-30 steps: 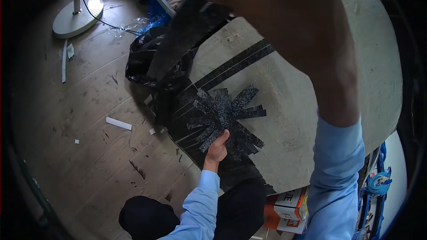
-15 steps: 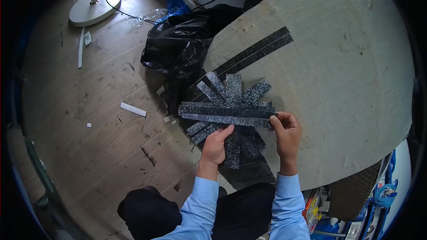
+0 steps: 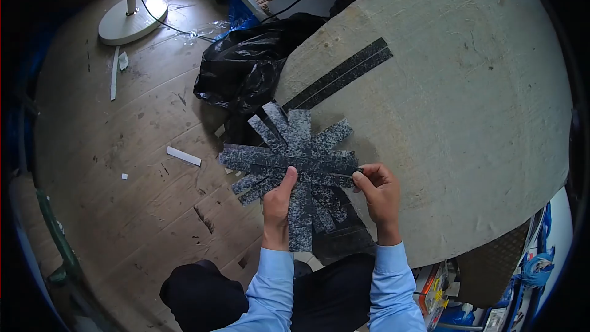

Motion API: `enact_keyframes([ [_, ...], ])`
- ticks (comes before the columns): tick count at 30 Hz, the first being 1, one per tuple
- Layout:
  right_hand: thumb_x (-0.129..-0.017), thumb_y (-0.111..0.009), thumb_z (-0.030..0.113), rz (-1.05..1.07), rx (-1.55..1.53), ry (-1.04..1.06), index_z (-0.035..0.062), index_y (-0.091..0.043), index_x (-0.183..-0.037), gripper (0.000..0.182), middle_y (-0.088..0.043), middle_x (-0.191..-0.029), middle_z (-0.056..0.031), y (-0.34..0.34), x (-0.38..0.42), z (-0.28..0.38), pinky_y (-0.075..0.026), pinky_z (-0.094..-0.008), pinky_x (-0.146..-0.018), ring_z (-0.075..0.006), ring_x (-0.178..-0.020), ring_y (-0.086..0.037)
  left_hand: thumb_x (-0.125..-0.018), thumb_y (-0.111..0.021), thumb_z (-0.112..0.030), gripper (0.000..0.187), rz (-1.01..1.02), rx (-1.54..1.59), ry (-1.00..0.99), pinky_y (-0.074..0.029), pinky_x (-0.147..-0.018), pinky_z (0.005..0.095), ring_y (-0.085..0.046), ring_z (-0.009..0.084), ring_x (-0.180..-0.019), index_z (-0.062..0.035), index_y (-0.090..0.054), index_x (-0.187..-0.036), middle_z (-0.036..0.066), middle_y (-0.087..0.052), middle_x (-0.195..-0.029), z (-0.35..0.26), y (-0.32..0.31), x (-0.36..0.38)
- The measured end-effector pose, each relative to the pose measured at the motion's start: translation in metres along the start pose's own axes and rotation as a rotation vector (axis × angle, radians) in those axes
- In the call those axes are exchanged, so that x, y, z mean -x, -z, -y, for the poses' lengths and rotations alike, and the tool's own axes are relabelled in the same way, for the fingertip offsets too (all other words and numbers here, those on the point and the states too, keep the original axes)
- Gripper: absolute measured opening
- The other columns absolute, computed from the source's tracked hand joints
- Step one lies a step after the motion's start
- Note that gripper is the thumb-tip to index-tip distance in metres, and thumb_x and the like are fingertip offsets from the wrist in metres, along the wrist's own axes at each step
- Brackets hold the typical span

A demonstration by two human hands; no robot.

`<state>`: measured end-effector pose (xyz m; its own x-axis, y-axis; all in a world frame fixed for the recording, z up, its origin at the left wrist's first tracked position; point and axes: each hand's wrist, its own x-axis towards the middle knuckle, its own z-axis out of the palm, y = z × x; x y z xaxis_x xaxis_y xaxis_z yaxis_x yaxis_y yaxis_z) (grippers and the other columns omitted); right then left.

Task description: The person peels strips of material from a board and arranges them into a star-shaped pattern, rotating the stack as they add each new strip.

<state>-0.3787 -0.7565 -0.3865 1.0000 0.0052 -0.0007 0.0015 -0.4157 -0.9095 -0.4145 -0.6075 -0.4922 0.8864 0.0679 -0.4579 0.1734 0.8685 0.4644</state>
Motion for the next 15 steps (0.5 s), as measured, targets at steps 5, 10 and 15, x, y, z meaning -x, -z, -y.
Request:
enact_keyframes([
  [5, -0.083, -0.061, 0.010, 0.268, -0.332, -0.256, 0.0010, -0.058, -0.092, 0.013, -0.061, -0.079, -0.0043, 0.002, -0.022, 0.016, -0.049, -0.0264, -0.060, -0.0103, -0.068, -0.058, -0.088, -0.057, -0.018, 0.032, -0.051, 0.153, -0.052, -0.044, -0.090, 0.0254, -0.058, 0.0142, -0.099, 0.0066, -0.058, -0.110, 0.011, -0.061, -0.108, -0.005, 0.022, -0.008],
  [10, -0.085, -0.060, 0.016, 0.495, -0.557, -0.079, -0.0008, -0.057, -0.100, 0.023, -0.063, -0.084, -0.0072, -0.002, -0.069, 0.031, -0.049, -0.0285, -0.062, -0.0139, -0.070, -0.060, -0.089, -0.057, -0.027, 0.027, -0.159, 0.583, -0.206, -0.046, -0.060, 0.0217, -0.060, 0.0110, -0.072, -0.0012, -0.066, -0.092, 0.004, -0.064, -0.079, -0.065, 0.029, 0.004],
  [15, -0.081, -0.059, 0.005, -0.138, 0.898, 0.955, -0.0007, -0.057, -0.102, 0.022, -0.060, -0.095, -0.0155, -0.016, -0.137, 0.102, -0.048, -0.0321, -0.070, -0.0263, -0.080, -0.060, -0.092, -0.049, -0.030, 0.033, -0.130, 0.622, -0.390, -0.047, -0.069, 0.0246, -0.060, 0.0139, -0.079, -0.0006, -0.060, -0.102, 0.005, -0.063, -0.094, -0.067, 0.073, -0.016],
])
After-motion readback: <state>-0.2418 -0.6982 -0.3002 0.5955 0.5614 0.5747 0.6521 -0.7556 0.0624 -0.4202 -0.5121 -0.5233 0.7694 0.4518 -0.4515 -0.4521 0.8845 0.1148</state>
